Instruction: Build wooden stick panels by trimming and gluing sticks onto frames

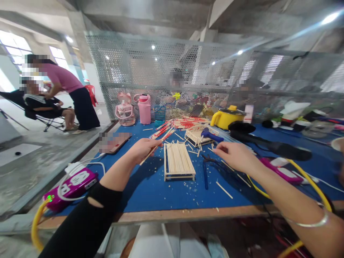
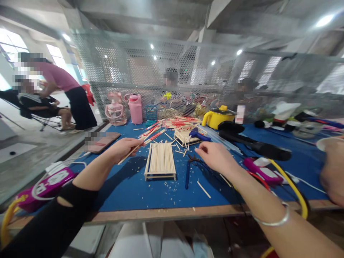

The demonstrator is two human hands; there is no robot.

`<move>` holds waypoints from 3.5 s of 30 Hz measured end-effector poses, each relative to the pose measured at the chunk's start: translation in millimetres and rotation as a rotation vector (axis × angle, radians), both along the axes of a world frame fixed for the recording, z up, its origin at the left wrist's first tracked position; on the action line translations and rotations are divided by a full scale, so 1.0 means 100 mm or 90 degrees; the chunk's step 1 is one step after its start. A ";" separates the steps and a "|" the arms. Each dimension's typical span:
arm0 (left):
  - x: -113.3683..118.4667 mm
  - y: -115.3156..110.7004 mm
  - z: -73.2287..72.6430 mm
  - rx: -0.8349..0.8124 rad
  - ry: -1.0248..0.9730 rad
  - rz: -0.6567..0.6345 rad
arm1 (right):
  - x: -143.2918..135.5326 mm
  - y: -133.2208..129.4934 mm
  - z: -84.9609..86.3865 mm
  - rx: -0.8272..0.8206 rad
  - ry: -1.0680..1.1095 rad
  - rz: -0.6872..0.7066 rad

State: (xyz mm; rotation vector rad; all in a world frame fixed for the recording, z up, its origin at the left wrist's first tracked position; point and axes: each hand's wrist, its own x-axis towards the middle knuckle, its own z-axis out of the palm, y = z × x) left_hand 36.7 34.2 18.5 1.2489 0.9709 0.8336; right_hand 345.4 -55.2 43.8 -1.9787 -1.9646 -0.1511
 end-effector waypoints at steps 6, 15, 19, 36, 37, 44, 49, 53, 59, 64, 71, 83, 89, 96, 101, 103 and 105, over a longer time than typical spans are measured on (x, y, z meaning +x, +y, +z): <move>0.08 -0.10 0.04 -0.062 -0.084 -0.069 | -0.95 -0.11 -0.04 0.112 0.111 0.298; 0.09 0.01 -0.16 -0.072 0.016 -0.054 | -1.42 -0.60 -0.48 0.287 0.098 0.439; 0.14 0.18 -0.38 -0.022 0.037 0.062 | -1.42 -0.82 -0.71 0.330 0.166 0.337; 0.15 0.41 -0.53 0.084 0.052 0.021 | -1.53 -0.85 -1.01 0.314 0.263 0.295; 0.13 0.41 -0.53 0.077 0.051 0.020 | -1.49 -0.90 -1.02 0.319 0.280 0.291; 0.27 0.41 -0.46 0.026 0.045 -0.019 | -1.29 -1.24 -1.13 0.381 0.362 0.175; 0.29 0.38 -0.45 -0.050 0.049 -0.010 | -1.22 -1.37 -1.14 0.406 0.376 0.128; 0.21 0.32 -0.45 -0.105 0.059 0.038 | -1.17 -1.37 -1.15 0.406 0.366 0.150; 0.14 0.19 -0.38 -0.131 0.066 0.105 | -1.13 -1.35 -1.18 0.411 0.339 0.169; 0.14 0.11 -0.32 -0.146 0.096 0.081 | -1.13 -1.30 -1.16 0.397 0.348 0.179; 0.13 0.11 -0.31 -0.158 0.091 0.046 | -1.18 -1.18 -1.12 0.335 0.310 0.221; 0.12 0.13 -0.32 -0.162 0.077 0.018 | -1.22 -1.00 -1.06 0.221 0.353 0.174; 0.12 0.10 -0.29 -0.158 0.060 0.027 | -1.21 -0.99 -1.00 0.177 0.383 0.144; 0.12 0.13 -0.30 -0.173 0.043 0.044 | -1.25 -0.99 -1.02 0.237 0.298 0.133; 0.13 0.12 -0.30 -0.174 0.034 0.045 | -1.27 -0.97 -0.97 0.254 0.259 0.140; 0.13 0.11 -0.30 -0.174 0.034 0.043 | -1.28 -0.96 -0.95 0.254 0.254 0.141; 0.13 0.10 -0.28 -0.173 0.035 0.042 | -1.29 -0.95 -0.96 0.250 0.252 0.146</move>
